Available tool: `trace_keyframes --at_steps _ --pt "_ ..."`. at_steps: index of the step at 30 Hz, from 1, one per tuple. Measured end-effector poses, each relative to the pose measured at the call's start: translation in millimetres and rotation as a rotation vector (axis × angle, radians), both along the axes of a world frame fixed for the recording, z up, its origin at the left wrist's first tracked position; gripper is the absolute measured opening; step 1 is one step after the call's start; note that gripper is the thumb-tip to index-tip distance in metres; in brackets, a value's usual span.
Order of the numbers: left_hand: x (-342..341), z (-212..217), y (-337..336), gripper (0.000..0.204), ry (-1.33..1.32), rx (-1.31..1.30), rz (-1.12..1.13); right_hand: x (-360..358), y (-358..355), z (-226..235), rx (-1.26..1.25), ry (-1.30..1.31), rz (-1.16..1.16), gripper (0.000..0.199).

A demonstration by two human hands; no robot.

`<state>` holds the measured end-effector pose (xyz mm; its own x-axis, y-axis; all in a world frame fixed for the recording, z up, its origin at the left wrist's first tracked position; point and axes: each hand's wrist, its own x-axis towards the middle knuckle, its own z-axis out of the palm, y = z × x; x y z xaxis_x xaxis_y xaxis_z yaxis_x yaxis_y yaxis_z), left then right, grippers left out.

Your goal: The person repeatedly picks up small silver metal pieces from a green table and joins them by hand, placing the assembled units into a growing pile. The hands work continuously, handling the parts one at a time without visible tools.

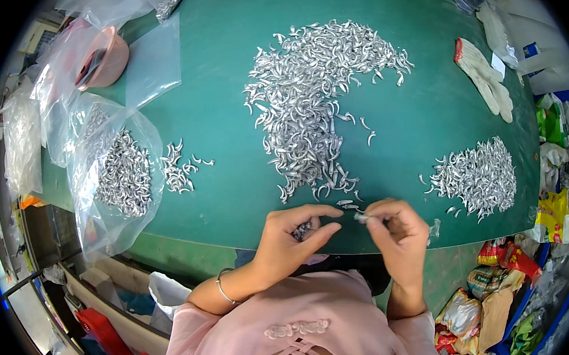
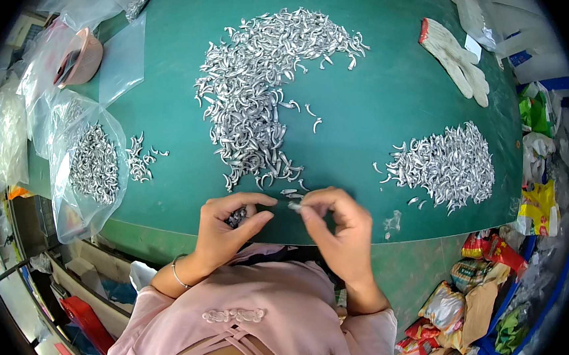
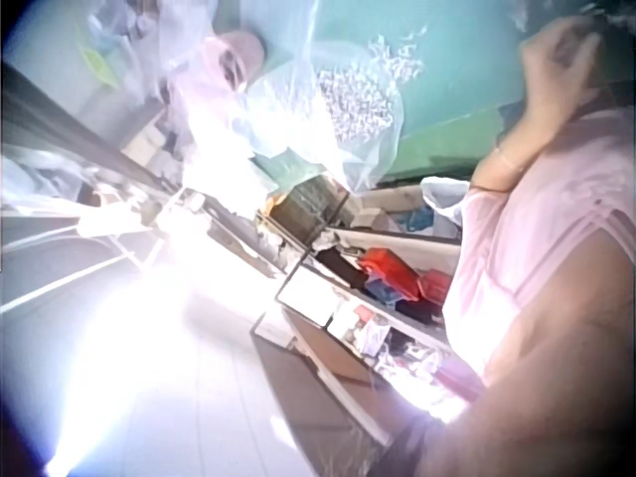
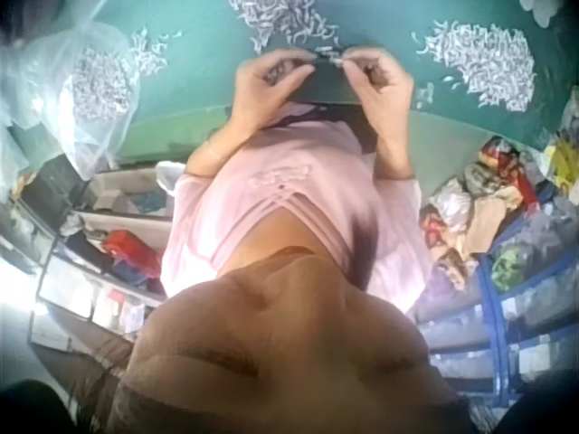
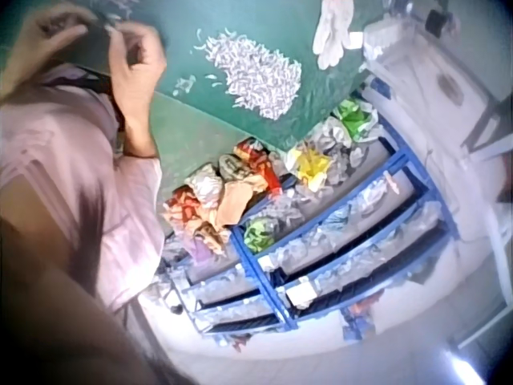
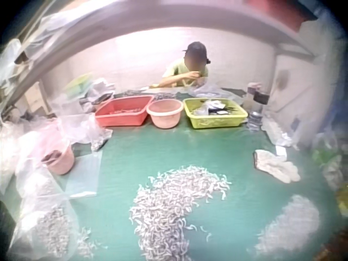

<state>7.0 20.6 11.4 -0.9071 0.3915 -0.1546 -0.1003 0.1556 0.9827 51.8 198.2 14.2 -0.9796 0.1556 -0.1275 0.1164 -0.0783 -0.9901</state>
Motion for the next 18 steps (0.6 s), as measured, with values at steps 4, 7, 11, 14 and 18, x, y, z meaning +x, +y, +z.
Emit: trace_keyframes --at_steps 4,7,11,14,18 --pt "-0.3 -3.4 -2.8 0.02 -0.009 0.011 0.027 -1.8 8.7 3.5 0.059 -0.013 -0.066 0.012" --pt "0.3 0.4 -2.1 0.021 -0.045 0.043 -0.015 -0.9 -2.7 2.7 0.053 -0.002 0.006 0.012" --pt "-1.5 2.1 -9.2 0.012 -0.072 0.016 -0.03 -2.1 -18.2 -2.9 0.012 -0.012 0.026 0.012" --pt "-2.9 4.3 -21.7 0.01 -0.049 -0.051 0.025 -6.1 -19.3 -1.7 0.12 0.03 0.091 0.012" --pt "-8.2 5.3 -51.3 0.006 -0.001 -0.267 0.234 -8.0 -6.8 -3.0 0.317 0.007 0.084 0.018"
